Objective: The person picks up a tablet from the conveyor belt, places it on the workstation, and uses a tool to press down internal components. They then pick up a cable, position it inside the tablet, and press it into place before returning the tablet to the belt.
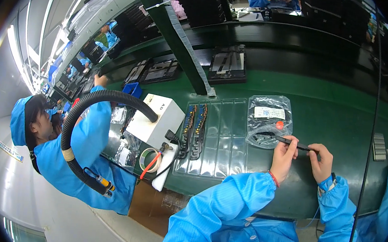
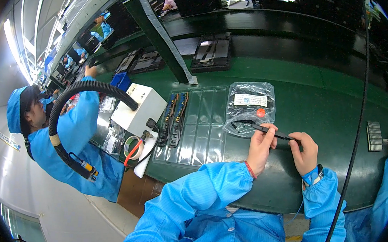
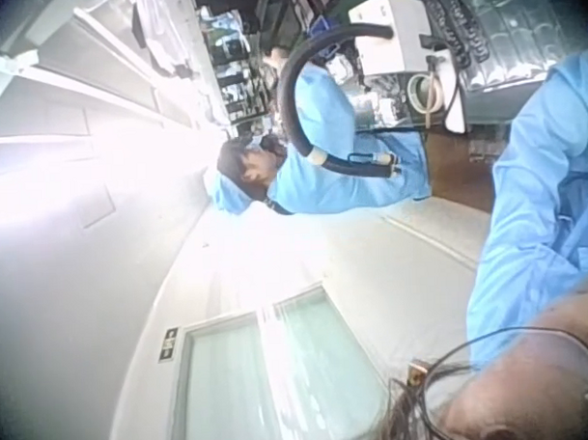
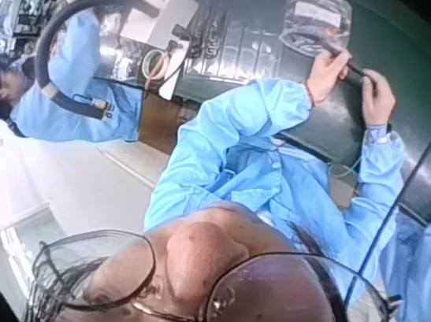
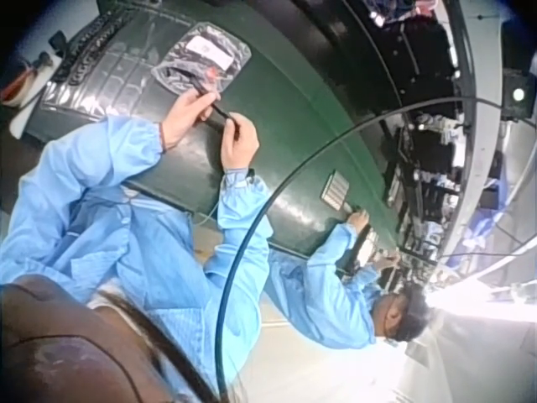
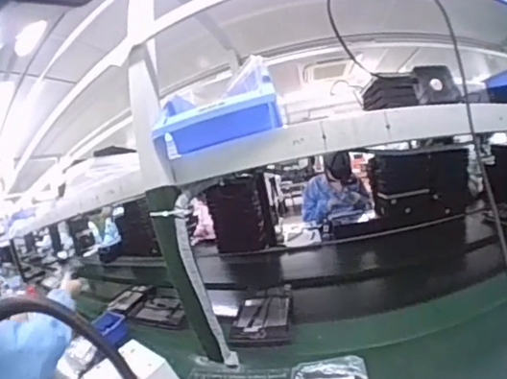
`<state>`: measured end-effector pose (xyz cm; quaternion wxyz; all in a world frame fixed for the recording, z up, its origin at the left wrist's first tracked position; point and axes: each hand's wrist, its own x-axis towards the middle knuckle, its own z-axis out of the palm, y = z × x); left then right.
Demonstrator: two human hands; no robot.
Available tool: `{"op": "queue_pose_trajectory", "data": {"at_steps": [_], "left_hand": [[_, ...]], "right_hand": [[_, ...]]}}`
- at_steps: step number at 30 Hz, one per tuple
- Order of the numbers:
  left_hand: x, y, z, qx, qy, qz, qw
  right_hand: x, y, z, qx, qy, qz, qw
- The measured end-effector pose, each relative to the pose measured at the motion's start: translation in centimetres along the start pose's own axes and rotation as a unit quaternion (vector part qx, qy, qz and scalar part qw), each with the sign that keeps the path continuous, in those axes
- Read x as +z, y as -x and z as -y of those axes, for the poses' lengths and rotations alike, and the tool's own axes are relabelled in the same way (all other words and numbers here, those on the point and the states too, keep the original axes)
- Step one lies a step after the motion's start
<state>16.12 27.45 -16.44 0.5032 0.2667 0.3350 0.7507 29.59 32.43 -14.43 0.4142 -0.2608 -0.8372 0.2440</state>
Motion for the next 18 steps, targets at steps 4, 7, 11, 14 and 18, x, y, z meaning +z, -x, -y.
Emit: {"op": "queue_pose_trajectory", "data": {"at_steps": [4, 7, 11, 14, 18], "left_hand": [[-0.3, -0.1, 0.1, 0.007, -0.003, 0.000, 1.000], [-0.1, -0.1, 0.1, 0.008, -0.002, 0.005, 1.000], [0.1, 0.1, -0.1, -0.002, 0.000, -0.007, 1.000], [0.2, 0.1, -0.1, -0.006, -0.002, -0.005, 1.000], [-0.2, 0.0, 0.0, -0.003, -0.005, -0.001, 1.000]], "right_hand": [[0.7, -0.3, 0.9, 0.043, -0.038, -0.056, 0.997], [0.5, -0.4, 0.9, 0.022, -0.023, -0.046, 0.998], [-0.4, -0.1, -0.1, -0.013, 0.029, 0.014, 0.999], [-0.3, -0.2, 0.3, 0.011, 0.006, -0.009, 1.000], [0.6, -0.5, 1.4, 0.050, -0.048, -0.050, 0.996]]}}
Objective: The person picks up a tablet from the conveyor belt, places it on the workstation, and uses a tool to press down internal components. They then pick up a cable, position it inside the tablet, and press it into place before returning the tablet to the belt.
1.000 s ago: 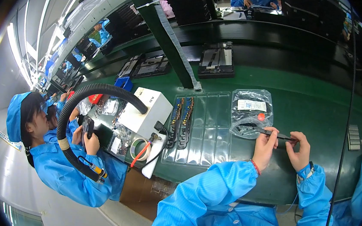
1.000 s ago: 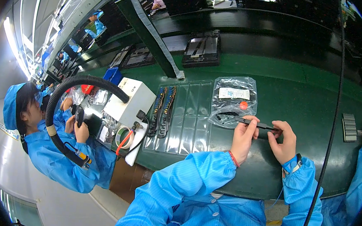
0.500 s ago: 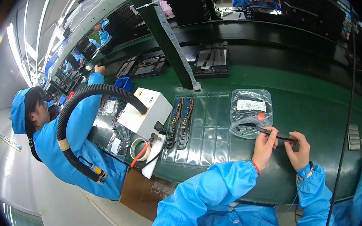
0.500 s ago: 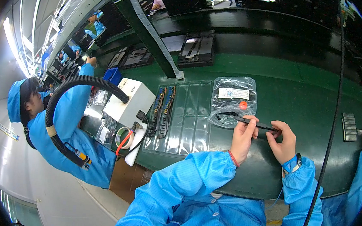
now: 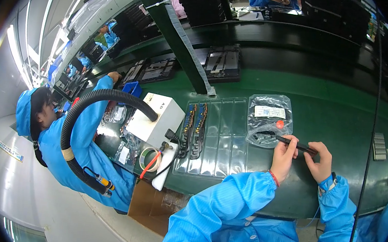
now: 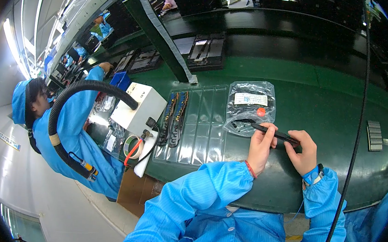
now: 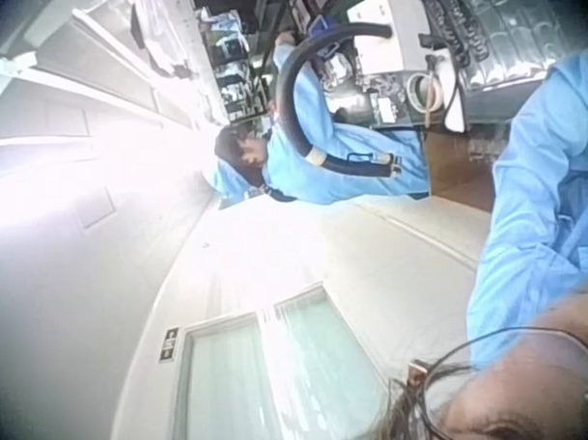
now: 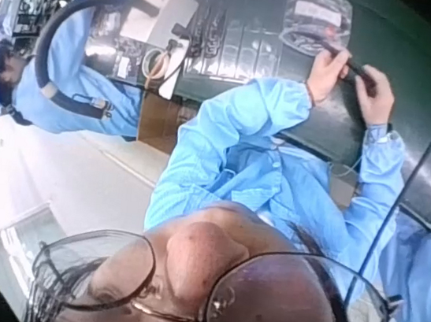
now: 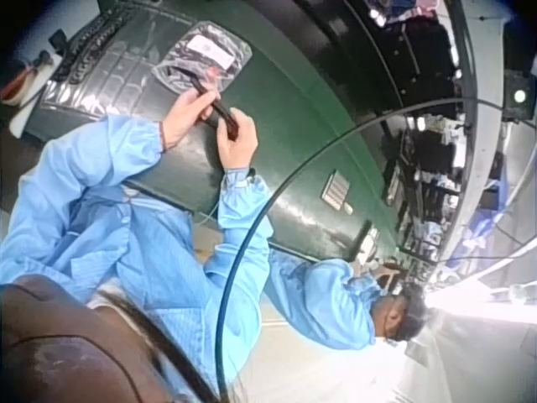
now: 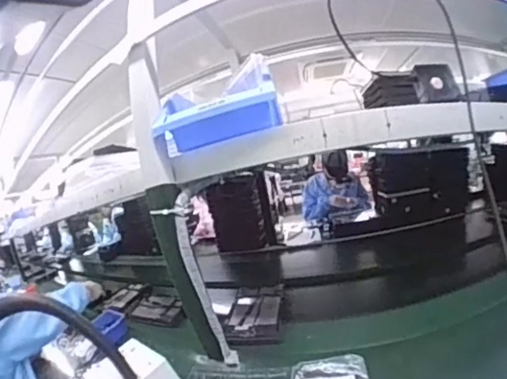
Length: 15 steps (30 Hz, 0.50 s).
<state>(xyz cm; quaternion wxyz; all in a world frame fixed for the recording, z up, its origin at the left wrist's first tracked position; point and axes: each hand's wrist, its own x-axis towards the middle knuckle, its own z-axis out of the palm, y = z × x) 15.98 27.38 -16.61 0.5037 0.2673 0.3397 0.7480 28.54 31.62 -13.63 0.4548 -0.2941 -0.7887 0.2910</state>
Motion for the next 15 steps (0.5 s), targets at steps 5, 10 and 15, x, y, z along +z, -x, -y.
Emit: {"op": "queue_pose_trajectory", "data": {"at_steps": [5, 10, 15], "left_hand": [[-0.1, 0.0, -0.2, 0.003, -0.001, -0.003, 1.000], [0.7, -0.1, 0.1, 0.006, 0.004, -0.009, 1.000], [0.9, 0.0, -0.4, -0.009, -0.055, -0.059, 0.997]], "right_hand": [[0.2, 0.0, -0.3, -0.016, 0.023, 0.013, 1.000], [-1.0, 0.0, -0.6, -0.032, 0.077, 0.036, 0.996], [-0.4, 0.0, -0.4, -0.017, 0.017, 0.027, 0.999]]}}
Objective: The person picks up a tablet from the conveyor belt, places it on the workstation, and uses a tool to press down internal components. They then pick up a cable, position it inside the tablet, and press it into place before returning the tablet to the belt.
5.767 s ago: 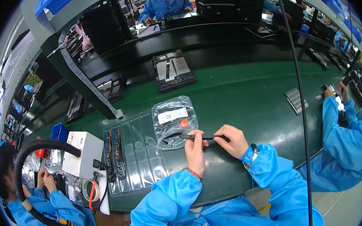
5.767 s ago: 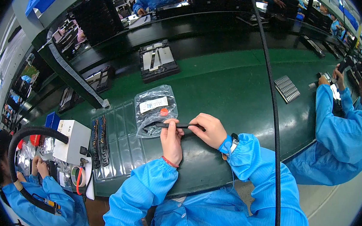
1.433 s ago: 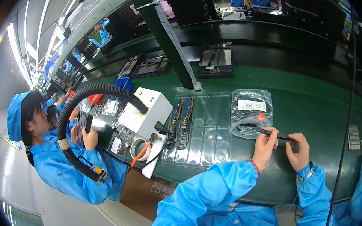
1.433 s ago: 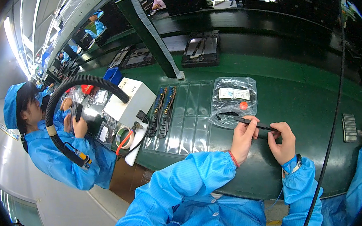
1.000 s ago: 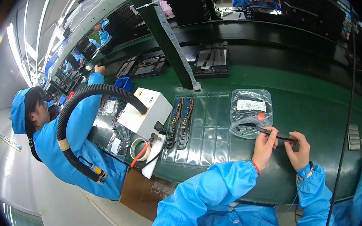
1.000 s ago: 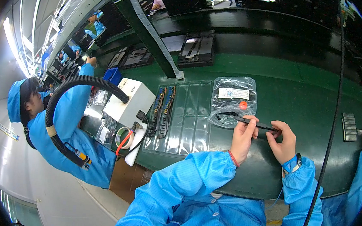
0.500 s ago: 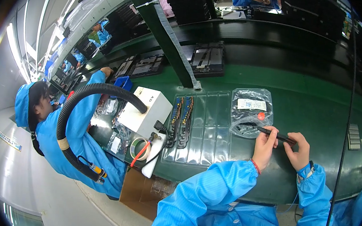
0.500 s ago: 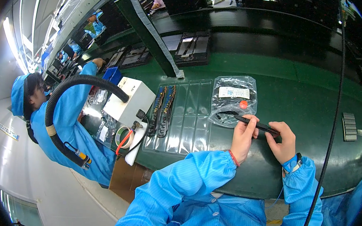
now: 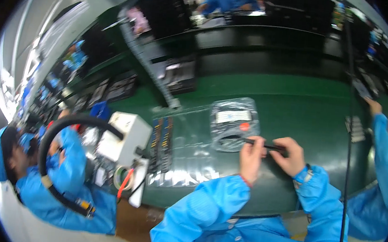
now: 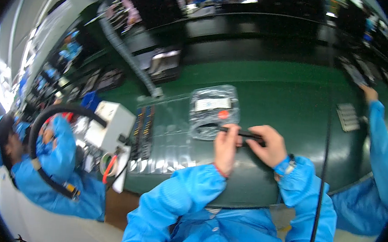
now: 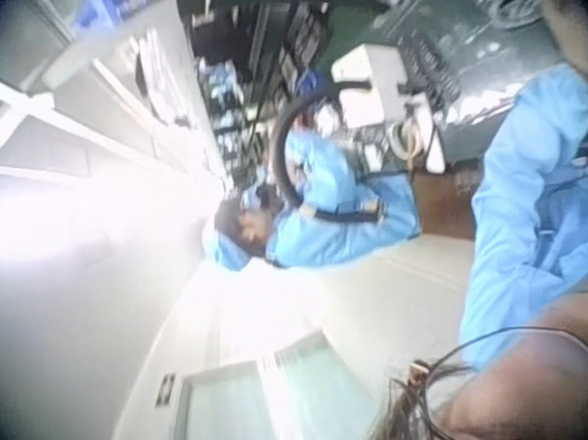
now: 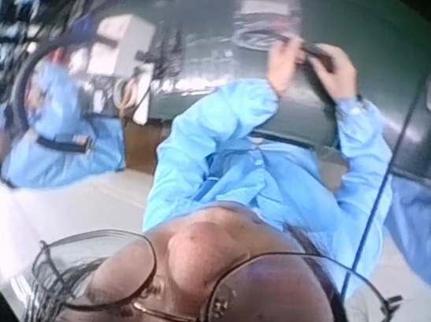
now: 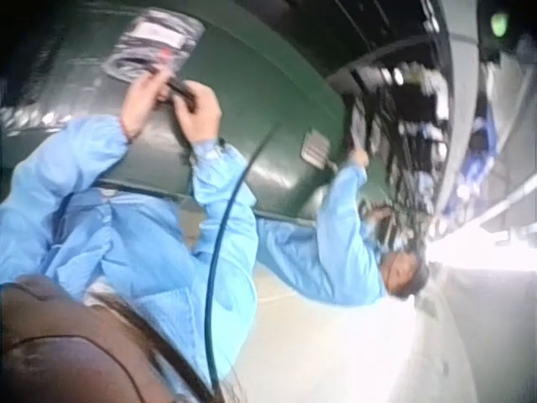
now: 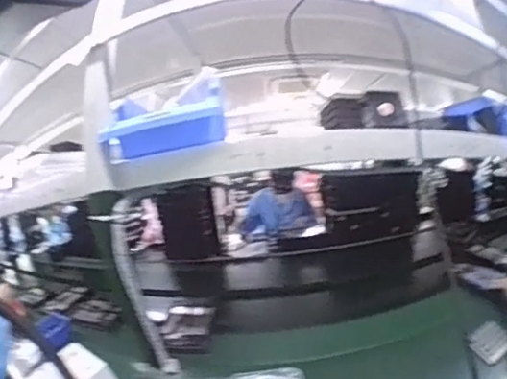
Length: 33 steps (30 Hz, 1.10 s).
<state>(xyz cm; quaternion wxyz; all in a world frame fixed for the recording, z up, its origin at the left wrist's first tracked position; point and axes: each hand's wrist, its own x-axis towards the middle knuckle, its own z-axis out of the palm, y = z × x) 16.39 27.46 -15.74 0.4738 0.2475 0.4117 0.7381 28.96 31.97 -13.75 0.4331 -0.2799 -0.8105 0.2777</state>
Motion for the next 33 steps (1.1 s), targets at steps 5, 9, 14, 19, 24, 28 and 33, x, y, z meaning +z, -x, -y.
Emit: {"op": "queue_pose_trajectory", "data": {"at_steps": [5, 9, 14, 19, 24, 28, 33], "left_hand": [[-0.8, 0.0, 0.1, 0.009, 0.023, 0.015, 1.000], [-0.1, 0.3, -0.3, 0.027, 0.035, 0.006, 0.999], [-0.4, 0.1, 0.0, 0.035, 0.040, 0.017, 0.998], [-0.4, 0.1, -0.1, 0.032, 0.023, 0.030, 0.999], [0.0, 0.3, -0.3, 0.029, 0.040, 0.014, 0.999], [-0.1, 0.3, -0.4, 0.029, 0.042, 0.016, 0.999], [0.0, 0.3, -0.5, 0.032, 0.045, 0.016, 0.998]], "right_hand": [[0.0, -0.3, 0.0, -0.046, 0.019, 0.010, 0.999], [-0.6, -0.2, -0.2, -0.022, 0.046, 0.029, 0.998], [0.0, -0.3, 0.2, -0.009, -0.010, -0.012, 1.000], [-0.3, -0.3, 0.2, -0.026, 0.025, 0.016, 0.999], [-0.5, -0.2, -0.9, -0.058, 0.073, 0.026, 0.995], [-0.4, -0.2, -0.3, -0.055, 0.079, 0.026, 0.995], [-0.3, -0.3, 0.2, 0.002, 0.020, 0.008, 1.000]]}}
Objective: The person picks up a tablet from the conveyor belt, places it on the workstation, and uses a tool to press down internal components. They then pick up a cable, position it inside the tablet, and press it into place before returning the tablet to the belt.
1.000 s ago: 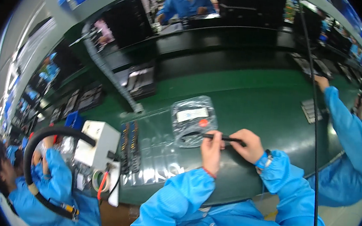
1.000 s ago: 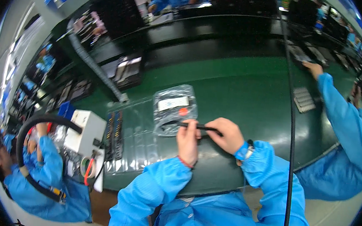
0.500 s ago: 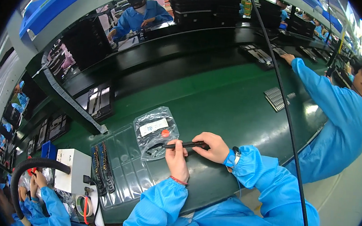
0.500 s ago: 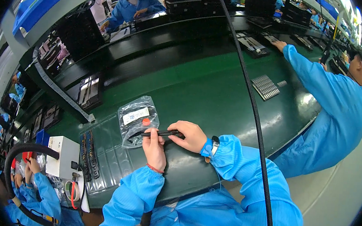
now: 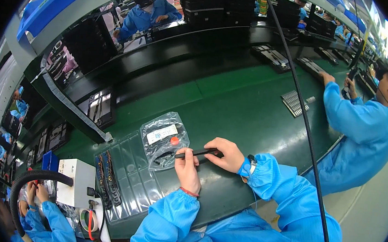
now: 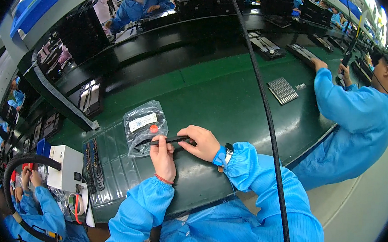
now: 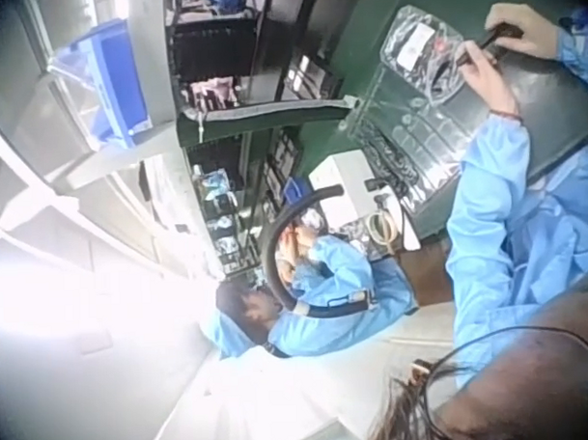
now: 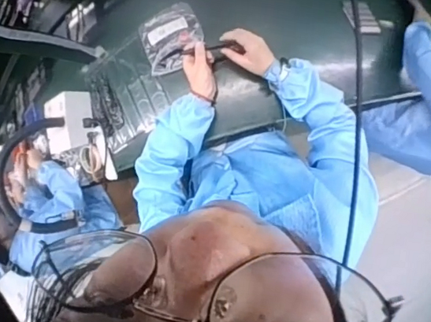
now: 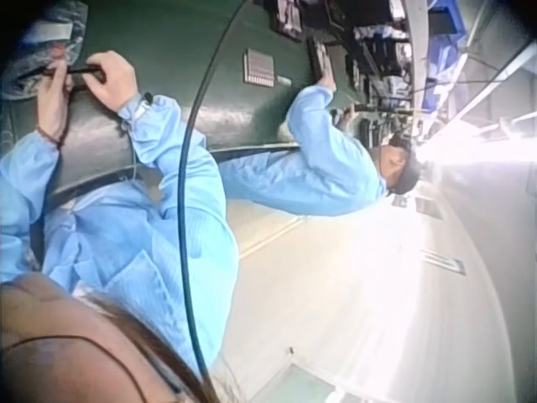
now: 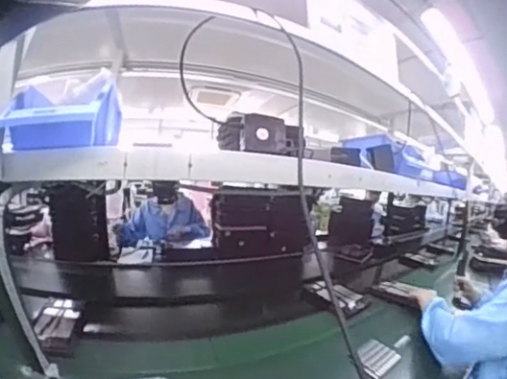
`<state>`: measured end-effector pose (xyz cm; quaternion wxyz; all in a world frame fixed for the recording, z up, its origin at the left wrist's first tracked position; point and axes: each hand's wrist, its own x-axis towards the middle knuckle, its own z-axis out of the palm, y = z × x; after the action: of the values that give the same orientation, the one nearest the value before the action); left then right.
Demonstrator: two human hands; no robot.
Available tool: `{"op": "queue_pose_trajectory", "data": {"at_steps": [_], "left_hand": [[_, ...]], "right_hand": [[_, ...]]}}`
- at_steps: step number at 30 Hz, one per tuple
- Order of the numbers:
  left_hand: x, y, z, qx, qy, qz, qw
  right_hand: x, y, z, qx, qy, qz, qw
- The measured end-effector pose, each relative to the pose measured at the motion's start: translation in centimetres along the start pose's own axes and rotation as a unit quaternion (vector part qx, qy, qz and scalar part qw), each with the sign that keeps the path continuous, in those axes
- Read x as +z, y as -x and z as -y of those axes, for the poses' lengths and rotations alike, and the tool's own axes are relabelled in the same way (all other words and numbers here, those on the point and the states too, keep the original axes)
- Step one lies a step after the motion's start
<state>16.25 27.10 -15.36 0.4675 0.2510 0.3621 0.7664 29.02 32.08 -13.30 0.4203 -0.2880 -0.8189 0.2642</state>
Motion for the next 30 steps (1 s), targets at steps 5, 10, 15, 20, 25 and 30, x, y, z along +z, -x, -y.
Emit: {"op": "queue_pose_trajectory", "data": {"at_steps": [5, 10, 15, 20, 25, 30], "left_hand": [[0.0, 0.0, 0.1, -0.003, 0.013, -0.007, 1.000], [0.1, 0.0, 0.0, -0.003, 0.001, -0.003, 1.000], [-0.1, -0.1, 0.1, -0.002, -0.003, -0.006, 1.000], [0.0, 0.0, 0.0, -0.001, 0.003, -0.011, 1.000], [-0.1, 0.0, 0.0, -0.006, -0.012, 0.002, 1.000], [-0.3, -0.2, 0.3, 0.004, -0.012, 0.004, 1.000]], "right_hand": [[-0.1, 0.0, -0.9, -0.039, 0.032, 0.016, 0.999], [-0.2, -0.1, -0.9, -0.071, 0.079, 0.026, 0.994], [0.3, 0.1, -0.2, -0.022, -0.016, -0.043, 0.999], [-0.2, -0.1, -0.4, -0.049, 0.033, 0.002, 0.998], [-0.1, -0.2, -0.8, -0.108, 0.071, 0.010, 0.992], [0.1, -0.1, 0.2, -0.019, -0.005, -0.023, 1.000]]}}
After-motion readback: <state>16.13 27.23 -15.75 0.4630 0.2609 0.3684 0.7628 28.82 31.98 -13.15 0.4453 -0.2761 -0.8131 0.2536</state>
